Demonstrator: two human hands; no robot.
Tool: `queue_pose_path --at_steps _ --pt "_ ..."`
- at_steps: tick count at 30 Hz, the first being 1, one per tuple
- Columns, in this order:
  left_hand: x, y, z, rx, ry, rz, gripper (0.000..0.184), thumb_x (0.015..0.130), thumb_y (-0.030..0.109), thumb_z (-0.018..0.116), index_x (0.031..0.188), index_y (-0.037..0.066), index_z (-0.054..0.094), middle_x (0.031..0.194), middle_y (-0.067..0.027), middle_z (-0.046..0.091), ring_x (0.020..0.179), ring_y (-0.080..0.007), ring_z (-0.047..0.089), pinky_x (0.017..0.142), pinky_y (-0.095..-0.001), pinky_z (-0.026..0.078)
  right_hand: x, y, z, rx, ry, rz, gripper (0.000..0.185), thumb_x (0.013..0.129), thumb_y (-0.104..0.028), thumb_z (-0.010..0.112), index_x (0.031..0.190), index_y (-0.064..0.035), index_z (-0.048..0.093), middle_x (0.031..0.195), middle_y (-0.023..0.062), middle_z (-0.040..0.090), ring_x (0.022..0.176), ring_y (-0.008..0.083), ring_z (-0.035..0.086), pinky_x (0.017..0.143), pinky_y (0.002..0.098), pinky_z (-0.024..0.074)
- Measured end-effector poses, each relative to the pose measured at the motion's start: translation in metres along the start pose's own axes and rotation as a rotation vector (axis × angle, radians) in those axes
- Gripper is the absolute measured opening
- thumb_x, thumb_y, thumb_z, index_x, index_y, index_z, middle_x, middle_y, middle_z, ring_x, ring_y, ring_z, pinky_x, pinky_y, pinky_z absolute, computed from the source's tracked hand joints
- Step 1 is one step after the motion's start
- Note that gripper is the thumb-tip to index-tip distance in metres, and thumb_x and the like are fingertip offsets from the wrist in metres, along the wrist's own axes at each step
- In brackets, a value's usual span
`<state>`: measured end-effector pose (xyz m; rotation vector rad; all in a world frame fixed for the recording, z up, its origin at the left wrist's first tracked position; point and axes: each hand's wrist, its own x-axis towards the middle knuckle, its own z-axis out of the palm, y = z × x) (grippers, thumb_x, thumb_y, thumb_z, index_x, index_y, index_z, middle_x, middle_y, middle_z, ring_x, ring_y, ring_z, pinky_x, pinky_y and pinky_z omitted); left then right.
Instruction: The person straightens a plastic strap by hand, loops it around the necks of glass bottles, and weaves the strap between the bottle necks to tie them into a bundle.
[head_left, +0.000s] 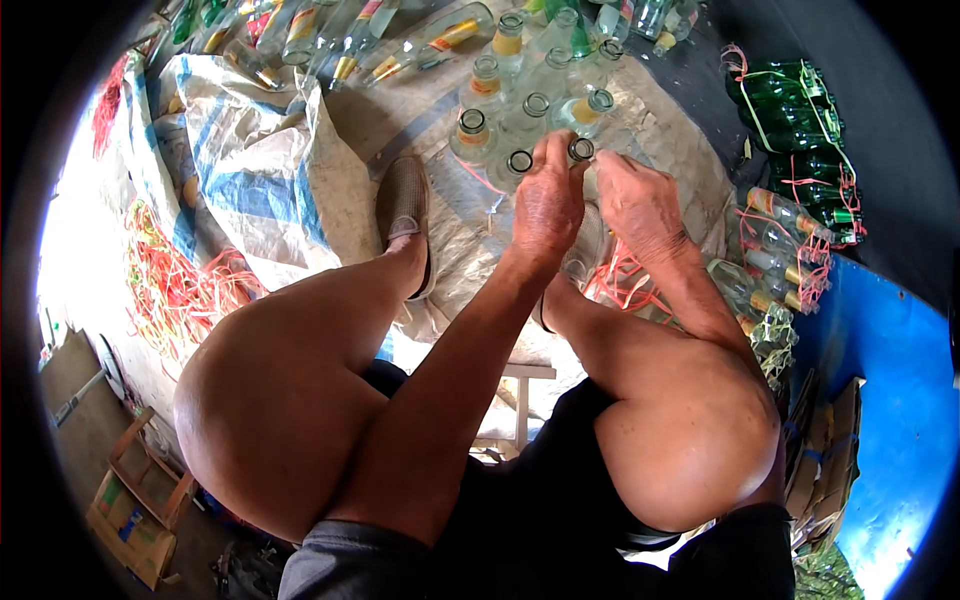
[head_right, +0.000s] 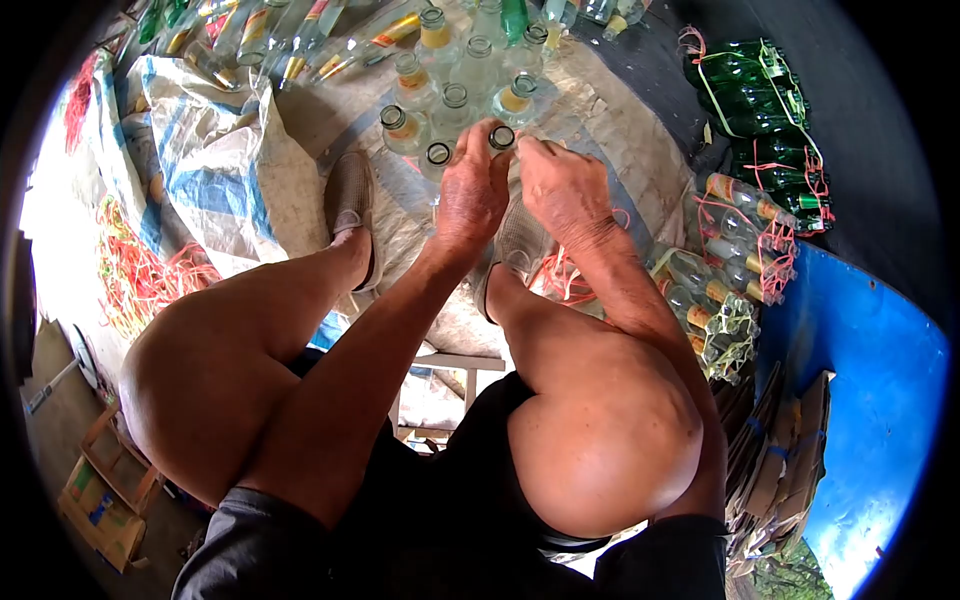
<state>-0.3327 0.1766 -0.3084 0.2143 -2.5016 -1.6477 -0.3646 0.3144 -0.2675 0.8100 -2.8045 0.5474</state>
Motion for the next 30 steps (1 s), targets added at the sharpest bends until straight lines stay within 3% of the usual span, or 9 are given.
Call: queue_pose_path --at_steps 10,18,21,25,27,30 --pt "-0.001 0.002 -0.001 -0.033 0.029 -0.015 0.038 0.099 0.015 0.065 0.134 0.005 0.053 0.123 -0.0278 0.064 0.102 -0.0495 0.066 0.083 -0.0530 0.054 -0.013 -0.007 -0.007 -0.162 -0.076 -0.117 0.007 0.089 -0.011 0.067 0.093 -0.0108 0.061 0.075 0.0041 0.065 0.065 0.0260 0.070 0.054 0.0398 0.0542" --pt "-0.003 0.001 -0.003 0.104 -0.059 -0.060 0.054 0.100 0.015 0.063 0.146 0.000 0.040 0.131 -0.0275 0.061 0.108 -0.0466 0.066 0.085 -0.0512 0.057 -0.011 -0.009 -0.014 -0.158 -0.177 -0.130 0.006 0.090 -0.011 0.065 0.091 -0.0116 0.060 0.077 0.0044 0.066 0.066 0.0277 0.070 0.054 0.0413 0.0537" --pt "-0.010 -0.010 -0.004 0.153 -0.066 0.027 0.057 0.100 0.012 0.059 0.150 -0.003 0.035 0.136 -0.0300 0.057 0.111 -0.0475 0.065 0.089 -0.0504 0.056 -0.015 -0.010 -0.016 -0.152 -0.245 -0.109 0.016 0.089 -0.009 0.066 0.105 -0.0090 0.064 0.082 0.0074 0.067 0.071 0.0315 0.070 0.061 0.0440 0.0554" --pt "-0.025 -0.010 -0.013 0.230 -0.101 0.091 0.057 0.099 0.006 0.054 0.151 -0.004 0.034 0.143 -0.0312 0.051 0.115 -0.0475 0.063 0.094 -0.0477 0.056 -0.018 -0.015 -0.017 -0.142 -0.258 -0.103 0.013 0.091 -0.011 0.064 0.104 -0.0098 0.063 0.082 0.0072 0.067 0.070 0.0321 0.071 0.059 0.0448 0.0547" --pt "-0.033 -0.003 -0.019 0.257 -0.069 0.140 0.056 0.097 0.004 0.053 0.150 -0.001 0.036 0.141 -0.0282 0.052 0.112 -0.0452 0.066 0.091 -0.0466 0.057 -0.018 -0.016 -0.016 -0.114 -0.228 -0.124 0.004 0.092 -0.013 0.063 0.095 -0.0107 0.060 0.078 0.0057 0.066 0.068 0.0315 0.071 0.057 0.0451 0.0541" --pt "-0.046 0.009 -0.028 0.288 -0.106 0.177 0.055 0.094 0.002 0.055 0.148 0.005 0.042 0.133 -0.0222 0.056 0.105 -0.0411 0.069 0.085 -0.0446 0.059 -0.020 -0.016 -0.017 -0.098 -0.248 -0.138 0.005 0.090 -0.011 0.062 0.094 -0.0089 0.061 0.079 0.0077 0.067 0.069 0.0326 0.071 0.058 0.0457 0.0544"
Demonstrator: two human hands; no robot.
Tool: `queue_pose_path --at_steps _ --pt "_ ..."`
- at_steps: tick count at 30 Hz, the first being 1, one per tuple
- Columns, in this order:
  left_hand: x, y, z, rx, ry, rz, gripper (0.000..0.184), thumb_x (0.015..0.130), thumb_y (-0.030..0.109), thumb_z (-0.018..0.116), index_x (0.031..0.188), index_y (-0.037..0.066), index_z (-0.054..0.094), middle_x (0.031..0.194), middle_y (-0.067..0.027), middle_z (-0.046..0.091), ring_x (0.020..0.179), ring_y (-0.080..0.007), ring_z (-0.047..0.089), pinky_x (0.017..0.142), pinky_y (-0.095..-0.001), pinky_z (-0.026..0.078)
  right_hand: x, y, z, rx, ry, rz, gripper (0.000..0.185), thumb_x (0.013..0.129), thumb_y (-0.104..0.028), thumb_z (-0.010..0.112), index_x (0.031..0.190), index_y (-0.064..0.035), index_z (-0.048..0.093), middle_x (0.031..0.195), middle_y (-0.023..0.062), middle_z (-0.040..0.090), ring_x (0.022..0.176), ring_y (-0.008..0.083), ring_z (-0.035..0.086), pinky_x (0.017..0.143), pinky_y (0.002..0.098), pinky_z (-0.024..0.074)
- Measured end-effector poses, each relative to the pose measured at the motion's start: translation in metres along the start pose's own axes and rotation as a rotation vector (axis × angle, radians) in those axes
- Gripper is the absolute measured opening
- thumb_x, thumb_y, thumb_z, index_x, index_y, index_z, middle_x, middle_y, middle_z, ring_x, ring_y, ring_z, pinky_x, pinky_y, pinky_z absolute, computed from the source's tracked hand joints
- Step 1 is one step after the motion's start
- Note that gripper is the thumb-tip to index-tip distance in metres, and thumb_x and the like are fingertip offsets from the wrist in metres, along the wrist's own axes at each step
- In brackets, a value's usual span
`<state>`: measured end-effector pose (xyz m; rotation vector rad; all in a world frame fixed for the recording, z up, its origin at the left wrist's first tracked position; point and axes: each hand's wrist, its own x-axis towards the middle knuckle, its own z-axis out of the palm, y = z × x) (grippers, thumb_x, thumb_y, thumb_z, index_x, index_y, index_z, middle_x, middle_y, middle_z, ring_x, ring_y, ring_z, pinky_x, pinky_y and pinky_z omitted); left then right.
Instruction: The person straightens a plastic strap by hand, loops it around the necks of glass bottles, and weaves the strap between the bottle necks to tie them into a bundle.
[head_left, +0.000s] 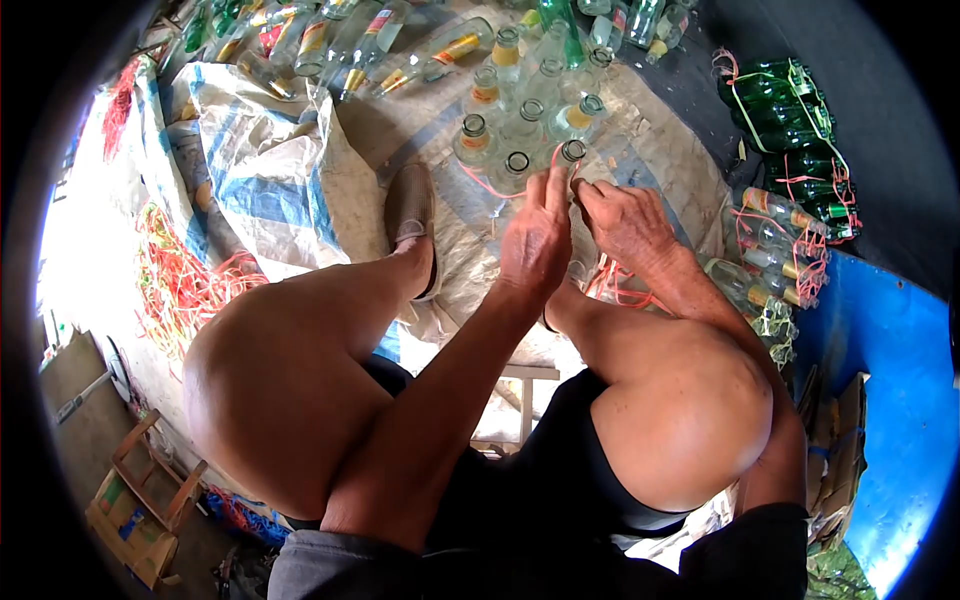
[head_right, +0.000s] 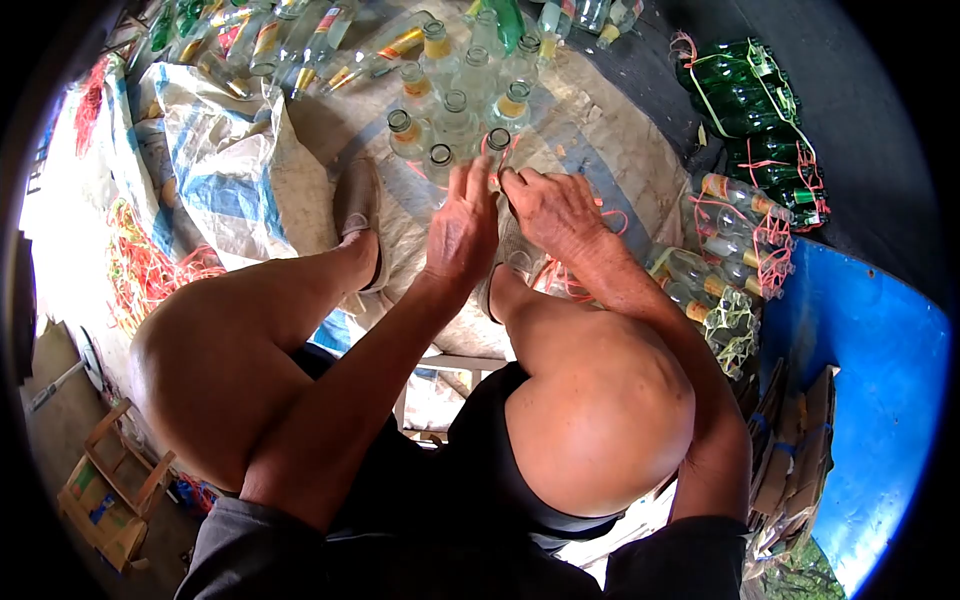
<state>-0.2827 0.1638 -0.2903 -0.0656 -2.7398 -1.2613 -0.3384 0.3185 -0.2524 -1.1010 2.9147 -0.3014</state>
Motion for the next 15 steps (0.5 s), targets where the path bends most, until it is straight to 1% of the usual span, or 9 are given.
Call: queue_pose_path --at_steps 1,2,5,6,9,12,15 --pt "-0.002 0.003 -0.005 0.009 -0.024 0.010 0.055 0.093 0.002 0.056 0.146 0.007 0.044 0.130 -0.0200 0.057 0.102 -0.0396 0.070 0.083 -0.0439 0.059 0.000 0.001 0.000 0.009 -0.009 -0.011 0.005 0.089 -0.010 0.062 0.093 -0.0085 0.061 0.079 0.0082 0.067 0.069 0.0328 0.071 0.058 0.0459 0.0545" --pt "-0.003 0.007 -0.007 0.064 -0.019 0.014 0.052 0.090 0.002 0.058 0.141 0.014 0.051 0.122 -0.0133 0.059 0.096 -0.0356 0.071 0.077 -0.0436 0.060 -0.002 0.001 0.000 0.017 -0.019 -0.021 0.005 0.088 -0.010 0.062 0.092 -0.0080 0.061 0.079 0.0088 0.067 0.070 0.0330 0.071 0.059 0.0461 0.0546" --pt "-0.001 0.002 -0.007 0.071 -0.063 0.056 0.052 0.089 0.004 0.060 0.139 0.018 0.054 0.119 -0.0082 0.061 0.092 -0.0332 0.072 0.073 -0.0421 0.060 -0.007 0.003 -0.001 0.067 -0.030 -0.054 0.004 0.087 -0.008 0.063 0.090 -0.0073 0.060 0.079 0.0102 0.066 0.071 0.0341 0.070 0.060 0.0466 0.0545" --pt "0.000 0.001 -0.006 0.080 -0.043 0.058 0.043 0.090 0.007 0.062 0.131 0.018 0.059 0.115 -0.0060 0.063 0.087 -0.0314 0.072 0.070 -0.0413 0.060 -0.009 0.003 -0.001 0.091 -0.033 -0.067 0.003 0.087 -0.007 0.063 0.089 -0.0072 0.060 0.079 0.0106 0.066 0.072 0.0346 0.070 0.060 0.0467 0.0544" --pt "0.003 -0.003 -0.005 0.063 -0.032 0.096 0.030 0.090 0.010 0.063 0.120 0.016 0.064 0.106 -0.0050 0.065 0.083 -0.0307 0.072 0.067 -0.0405 0.059 -0.011 0.004 -0.006 0.130 -0.033 -0.073 0.004 0.087 -0.006 0.063 0.089 -0.0078 0.060 0.077 0.0112 0.065 0.072 0.0354 0.069 0.060 0.0470 0.0537" --pt "0.000 -0.001 -0.005 0.028 -0.035 0.067 0.018 0.094 0.014 0.066 0.112 0.013 0.067 0.102 -0.0070 0.068 0.084 -0.0334 0.071 0.066 -0.0444 0.057 -0.014 0.007 -0.011 0.201 -0.011 -0.046 0.008 0.088 -0.008 0.067 0.086 -0.0046 0.060 0.076 0.0153 0.064 0.071 0.0384 0.067 0.059 0.0477 0.0504" --pt "0.001 -0.002 -0.008 -0.057 0.001 0.044 0.014 0.096 0.016 0.066 0.109 0.011 0.067 0.098 -0.0096 0.068 0.083 -0.0347 0.070 0.066 -0.0457 0.056 -0.021 0.012 -0.022 0.315 -0.004 0.053 0.008 0.090 -0.010 0.068 0.095 -0.0045 0.066 0.081 0.0168 0.067 0.075 0.0400 0.068 0.061 0.0447 0.0519"
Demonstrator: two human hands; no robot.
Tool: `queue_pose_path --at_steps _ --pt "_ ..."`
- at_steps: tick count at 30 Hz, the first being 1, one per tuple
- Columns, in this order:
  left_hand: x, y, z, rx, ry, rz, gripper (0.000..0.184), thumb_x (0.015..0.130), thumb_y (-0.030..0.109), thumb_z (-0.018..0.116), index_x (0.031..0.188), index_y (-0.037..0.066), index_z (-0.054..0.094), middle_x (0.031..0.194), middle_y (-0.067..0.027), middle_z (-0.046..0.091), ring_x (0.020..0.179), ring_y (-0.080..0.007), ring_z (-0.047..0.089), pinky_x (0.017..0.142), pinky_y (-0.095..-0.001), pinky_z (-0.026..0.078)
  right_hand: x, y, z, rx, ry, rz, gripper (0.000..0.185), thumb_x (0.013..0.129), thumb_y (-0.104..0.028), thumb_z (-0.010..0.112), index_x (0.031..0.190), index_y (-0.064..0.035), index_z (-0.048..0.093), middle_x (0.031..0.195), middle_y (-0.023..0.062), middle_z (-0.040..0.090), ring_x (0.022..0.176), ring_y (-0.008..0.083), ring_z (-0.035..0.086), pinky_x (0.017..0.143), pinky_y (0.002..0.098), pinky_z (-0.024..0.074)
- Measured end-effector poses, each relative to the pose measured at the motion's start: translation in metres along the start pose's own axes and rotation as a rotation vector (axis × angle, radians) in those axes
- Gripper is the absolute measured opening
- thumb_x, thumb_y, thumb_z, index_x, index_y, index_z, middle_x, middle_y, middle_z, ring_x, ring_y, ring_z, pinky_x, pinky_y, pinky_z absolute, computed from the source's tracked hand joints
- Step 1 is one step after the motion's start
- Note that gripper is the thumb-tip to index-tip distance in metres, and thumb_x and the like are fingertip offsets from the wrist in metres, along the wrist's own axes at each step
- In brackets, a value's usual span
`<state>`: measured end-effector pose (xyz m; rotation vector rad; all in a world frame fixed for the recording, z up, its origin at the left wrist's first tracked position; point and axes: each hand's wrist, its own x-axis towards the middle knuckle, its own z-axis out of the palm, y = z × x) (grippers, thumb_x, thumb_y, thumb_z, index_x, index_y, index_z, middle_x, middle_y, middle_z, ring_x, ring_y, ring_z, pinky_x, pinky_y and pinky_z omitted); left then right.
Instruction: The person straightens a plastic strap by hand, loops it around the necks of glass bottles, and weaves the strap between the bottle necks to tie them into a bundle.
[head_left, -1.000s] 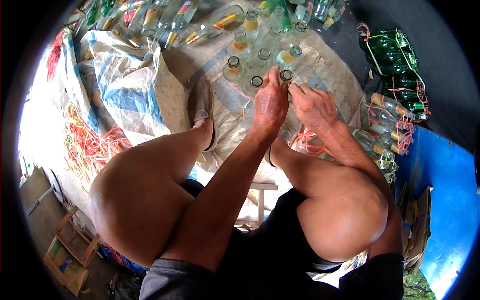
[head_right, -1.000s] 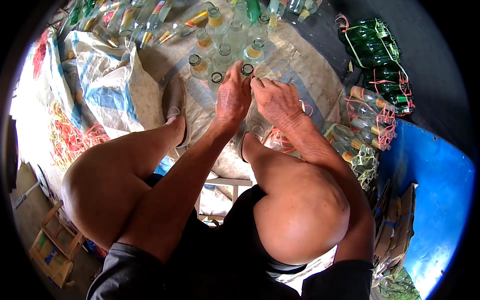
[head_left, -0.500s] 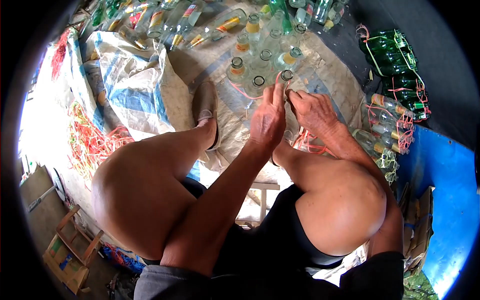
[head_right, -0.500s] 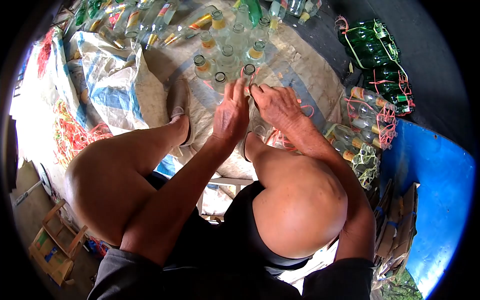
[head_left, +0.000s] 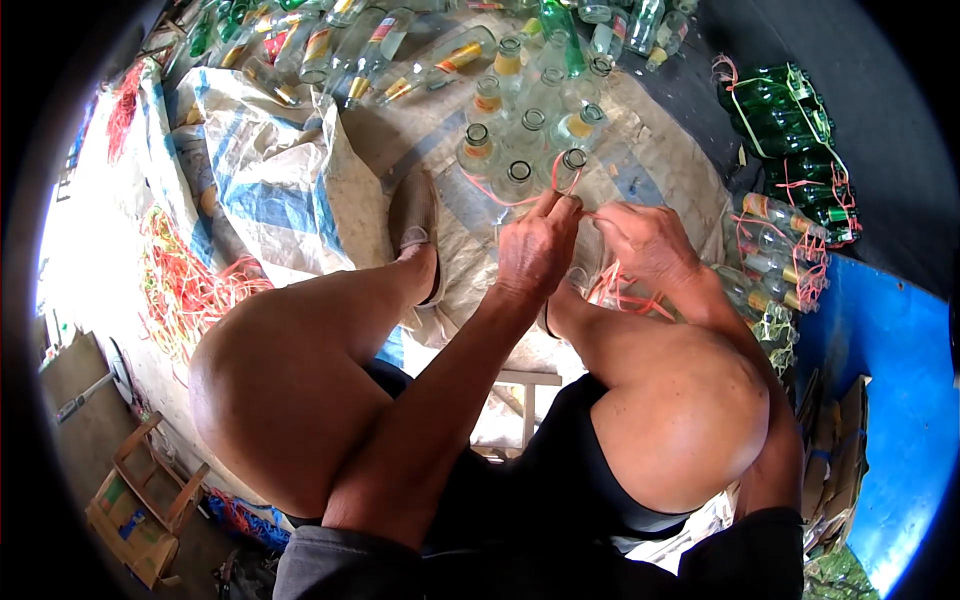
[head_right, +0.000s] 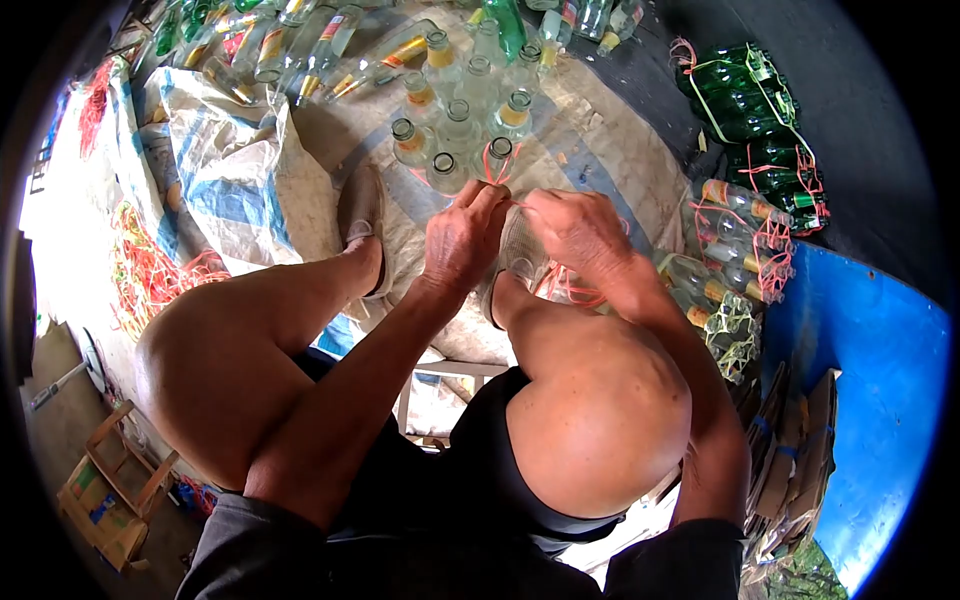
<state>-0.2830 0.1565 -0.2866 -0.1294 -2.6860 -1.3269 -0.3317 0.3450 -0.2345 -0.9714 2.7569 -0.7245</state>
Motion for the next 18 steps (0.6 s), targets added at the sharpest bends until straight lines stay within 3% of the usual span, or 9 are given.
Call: queue_pose_path --at_steps 4,5,7,8,9,11,15,18 --pt "0.001 0.000 0.000 -0.111 0.113 -0.089 0.010 0.097 0.015 0.067 0.103 0.009 0.068 0.094 -0.0116 0.068 0.082 -0.0362 0.069 0.067 -0.0438 0.056 -0.013 0.005 -0.021 0.188 -0.030 0.273 0.009 0.094 -0.010 0.069 0.096 -0.0014 0.069 0.077 0.0156 0.067 0.063 0.0223 0.064 0.061 0.0347 0.0516" --pt "0.002 -0.002 0.000 -0.152 0.143 -0.114 0.010 0.097 0.015 0.067 0.103 0.008 0.068 0.094 -0.0125 0.068 0.082 -0.0374 0.069 0.068 -0.0441 0.055 -0.018 0.011 -0.023 0.307 -0.043 0.401 0.013 0.096 -0.012 0.070 0.092 0.0001 0.069 0.071 0.0088 0.065 0.064 0.0090 0.054 0.060 0.0300 0.0481" --pt "0.002 -0.003 0.003 -0.286 0.126 -0.235 0.012 0.097 0.014 0.067 0.106 0.005 0.068 0.093 -0.0155 0.068 0.082 -0.0382 0.069 0.068 -0.0424 0.055 -0.028 0.033 -0.028 0.335 -0.039 0.463 0.017 0.095 -0.017 0.071 0.093 -0.0004 0.069 0.069 0.0075 0.065 0.063 0.0087 0.057 0.059 0.0311 0.0487" --pt "0.001 -0.004 0.004 -0.341 0.109 -0.276 0.015 0.099 0.016 0.068 0.108 0.004 0.068 0.091 -0.0133 0.068 0.076 -0.0314 0.069 0.066 -0.0395 0.055 -0.034 0.043 -0.030 0.349 -0.037 0.494 0.019 0.095 -0.020 0.072 0.093 -0.0007 0.070 0.068 0.0069 0.065 0.063 0.0086 0.059 0.059 0.0316 0.0490" --pt "0.001 -0.005 0.005 -0.397 0.092 -0.316 0.019 0.100 0.019 0.068 0.109 0.002 0.068 0.089 -0.0111 0.069 0.069 -0.0246 0.069 0.064 -0.0366 0.055 -0.036 0.043 -0.037 0.449 -0.030 0.545 0.021 0.095 -0.020 0.073 0.091 0.0002 0.070 0.068 0.0003 0.061 0.065 0.0042 0.051 0.057 0.0279 0.0444" --pt "0.000 -0.004 0.009 -0.637 0.045 -0.466 0.029 0.104 0.025 0.067 0.113 -0.002 0.067 0.087 -0.0063 0.068 0.062 -0.0124 0.067 0.059 -0.0298 0.055 -0.042 0.049 -0.053 0.443 -0.033 0.591 0.022 0.096 -0.021 0.073 0.089 0.0003 0.069 0.067 -0.0020 0.057 0.064 0.0042 0.048 0.057 0.0273 0.0424" --pt "0.000 -0.003 0.011 -0.923 0.091 -0.506 0.029 0.105 0.026 0.066 0.114 -0.001 0.068 0.085 -0.0058 0.068 0.063 -0.0116 0.067 0.056 -0.0258 0.054 -0.058 0.068 -0.076 0.495 0.011 0.643 0.022 0.099 -0.022 0.072 0.089 -0.0021 0.068 0.069 -0.0074 0.050 0.063 0.0031 0.043 0.055 0.0242 0.0372" --pt "0.001 0.000 0.004 -0.888 0.049 -0.516 0.033 0.104 0.033 0.066 0.114 0.002 0.069 0.087 -0.0052 0.071 0.062 -0.0127 0.070 0.054 -0.0249 0.048 -0.063 0.067 -0.099 0.514 0.100 0.680 0.021 0.100 -0.024 0.070 0.090 -0.0048 0.069 0.070 -0.0089 0.052 0.063 0.0012 0.044 0.053 0.0227 0.0355"
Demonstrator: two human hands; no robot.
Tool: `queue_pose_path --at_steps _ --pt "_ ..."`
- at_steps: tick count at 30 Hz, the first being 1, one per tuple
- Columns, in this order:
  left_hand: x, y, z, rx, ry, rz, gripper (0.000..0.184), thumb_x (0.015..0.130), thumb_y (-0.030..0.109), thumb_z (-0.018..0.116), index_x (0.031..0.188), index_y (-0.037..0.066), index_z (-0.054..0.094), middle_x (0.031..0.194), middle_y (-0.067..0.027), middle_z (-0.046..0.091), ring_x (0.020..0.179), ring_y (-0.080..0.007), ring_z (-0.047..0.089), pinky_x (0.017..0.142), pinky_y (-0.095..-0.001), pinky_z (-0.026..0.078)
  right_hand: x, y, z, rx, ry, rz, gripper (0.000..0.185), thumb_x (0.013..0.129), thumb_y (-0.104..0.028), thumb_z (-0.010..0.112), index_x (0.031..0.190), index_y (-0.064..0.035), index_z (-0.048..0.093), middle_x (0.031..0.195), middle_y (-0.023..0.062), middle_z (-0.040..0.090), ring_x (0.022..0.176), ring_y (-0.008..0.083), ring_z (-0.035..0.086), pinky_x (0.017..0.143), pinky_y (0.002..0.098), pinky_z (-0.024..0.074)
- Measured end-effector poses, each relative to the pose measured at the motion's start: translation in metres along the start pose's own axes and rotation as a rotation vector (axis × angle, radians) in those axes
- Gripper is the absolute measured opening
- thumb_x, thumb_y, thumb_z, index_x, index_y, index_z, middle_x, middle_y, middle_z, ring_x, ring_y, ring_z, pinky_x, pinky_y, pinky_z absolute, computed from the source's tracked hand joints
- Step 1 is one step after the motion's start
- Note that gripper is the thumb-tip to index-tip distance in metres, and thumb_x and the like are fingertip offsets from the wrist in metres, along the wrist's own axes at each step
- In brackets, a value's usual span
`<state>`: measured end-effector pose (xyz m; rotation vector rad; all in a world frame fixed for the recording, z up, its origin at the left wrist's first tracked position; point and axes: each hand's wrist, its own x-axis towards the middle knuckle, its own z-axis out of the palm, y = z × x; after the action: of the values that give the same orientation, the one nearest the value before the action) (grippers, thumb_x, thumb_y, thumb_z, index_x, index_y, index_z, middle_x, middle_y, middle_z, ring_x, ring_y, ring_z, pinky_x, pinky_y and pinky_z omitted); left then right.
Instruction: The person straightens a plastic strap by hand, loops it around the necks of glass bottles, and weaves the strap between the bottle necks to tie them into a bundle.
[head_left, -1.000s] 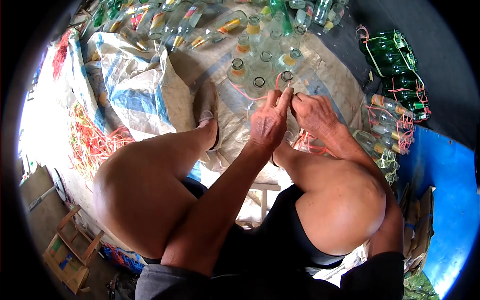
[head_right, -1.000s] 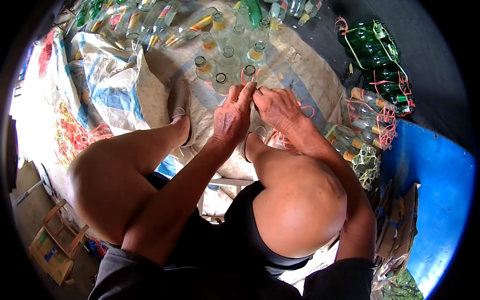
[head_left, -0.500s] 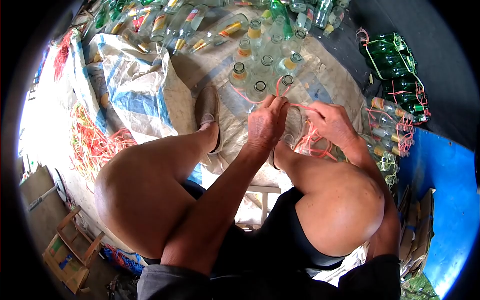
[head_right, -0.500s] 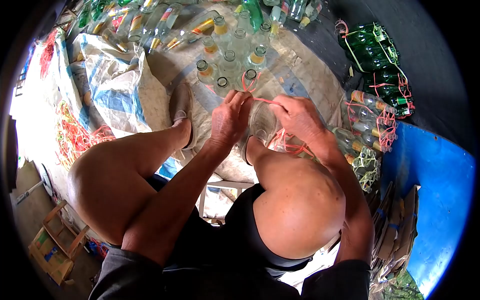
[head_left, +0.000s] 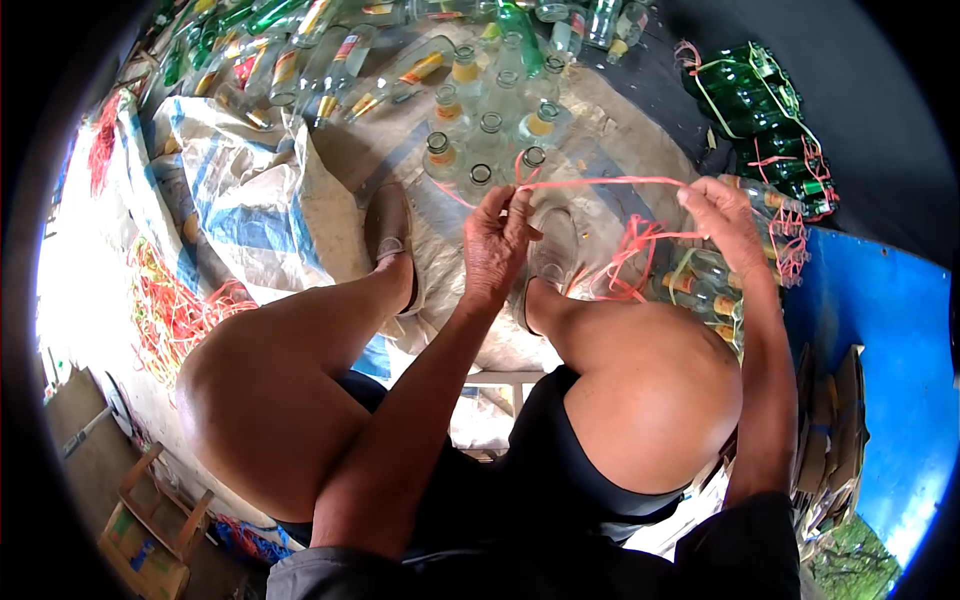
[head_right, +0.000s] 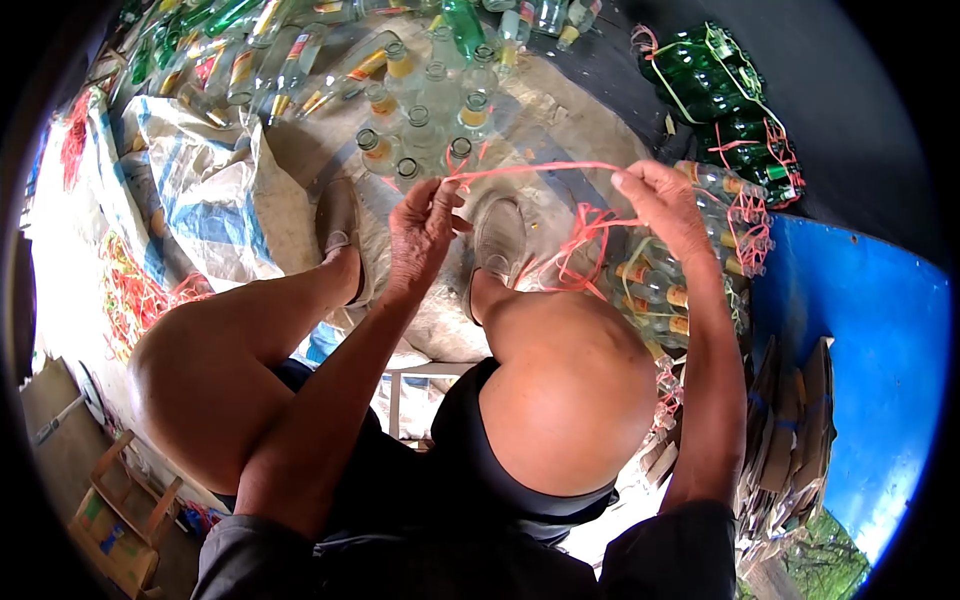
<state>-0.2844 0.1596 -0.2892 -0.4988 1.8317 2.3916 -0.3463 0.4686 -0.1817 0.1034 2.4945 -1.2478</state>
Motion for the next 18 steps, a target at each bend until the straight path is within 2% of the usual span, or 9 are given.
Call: queue_pose_path --at_steps 2,4,7,11,14,16,18 --pt "-0.002 0.002 0.000 -0.004 -0.008 -0.006 0.034 0.104 0.036 0.066 0.112 0.004 0.070 0.087 -0.0044 0.072 0.063 -0.0128 0.071 0.053 -0.0243 0.045 -0.001 -0.008 -0.017 0.009 0.055 -0.043 0.021 0.100 -0.023 0.070 0.090 -0.0052 0.069 0.070 -0.0093 0.051 0.061 0.0011 0.043 0.052 0.0227 0.0350" --pt "-0.003 0.003 0.000 0.004 -0.004 -0.020 0.034 0.104 0.037 0.065 0.111 0.004 0.071 0.087 -0.0035 0.072 0.064 -0.0122 0.071 0.053 -0.0238 0.045 -0.005 -0.026 -0.032 0.130 0.073 0.014 0.018 0.099 -0.022 0.071 0.089 -0.0071 0.069 0.068 -0.0095 0.049 0.058 0.0020 0.042 0.053 0.0227 0.0353" --pt "-0.004 0.003 0.000 -0.013 -0.006 -0.031 0.033 0.104 0.037 0.065 0.111 0.005 0.072 0.087 -0.0028 0.072 0.063 -0.0117 0.071 0.054 -0.0232 0.045 -0.006 -0.047 -0.047 0.277 0.076 -0.025 0.016 0.099 -0.019 0.071 0.089 -0.0053 0.069 0.068 -0.0070 0.049 0.057 0.0032 0.042 0.053 0.0225 0.0353" --pt "-0.008 0.005 0.003 -0.060 0.012 -0.054 0.032 0.105 0.036 0.065 0.111 0.005 0.072 0.088 -0.0026 0.072 0.062 -0.0111 0.069 0.055 -0.0231 0.045 0.000 -0.073 -0.054 0.208 0.036 -0.094 0.014 0.098 -0.018 0.071 0.091 -0.0053 0.069 0.068 -0.0077 0.047 0.058 0.0028 0.040 0.053 0.0223 0.0346" --pt "-0.013 0.011 0.005 -0.096 0.052 -0.071 0.031 0.107 0.033 0.061 0.112 0.003 0.071 0.087 -0.0029 0.071 0.063 -0.0113 0.069 0.055 -0.0238 0.047 0.017 -0.096 -0.053 0.120 0.028 -0.067 0.014 0.099 -0.018 0.071 0.094 -0.0055 0.070 0.067 -0.0093 0.043 0.057 0.0011 0.036 0.052 0.0203 0.0294" --pt "-0.018 0.011 0.007 -0.129 0.092 -0.092 0.031 0.107 0.031 0.060 0.113 0.002 0.070 0.087 -0.0030 0.071 0.063 -0.0115 0.069 0.056 -0.0242 0.047 0.030 -0.110 -0.047 0.078 -0.007 -0.146 0.017 0.101 -0.022 0.067 0.096 -0.0062 0.070 0.068 -0.0101 0.043 0.058 0.0003 0.035 0.051 0.0205 0.0250" --pt "-0.023 0.007 0.009 -0.207 0.150 -0.104 0.029 0.108 0.029 0.059 0.113 0.002 0.070 0.086 -0.0029 0.070 0.063 -0.0122 0.069 0.056 -0.0245 0.048 0.042 -0.131 -0.033 -0.032 -0.029 -0.175 0.019 0.102 -0.024 0.066 0.098 -0.0064 0.071 0.068 -0.0089 0.045 0.060 0.0010 0.038 0.053 0.0213 0.0278"
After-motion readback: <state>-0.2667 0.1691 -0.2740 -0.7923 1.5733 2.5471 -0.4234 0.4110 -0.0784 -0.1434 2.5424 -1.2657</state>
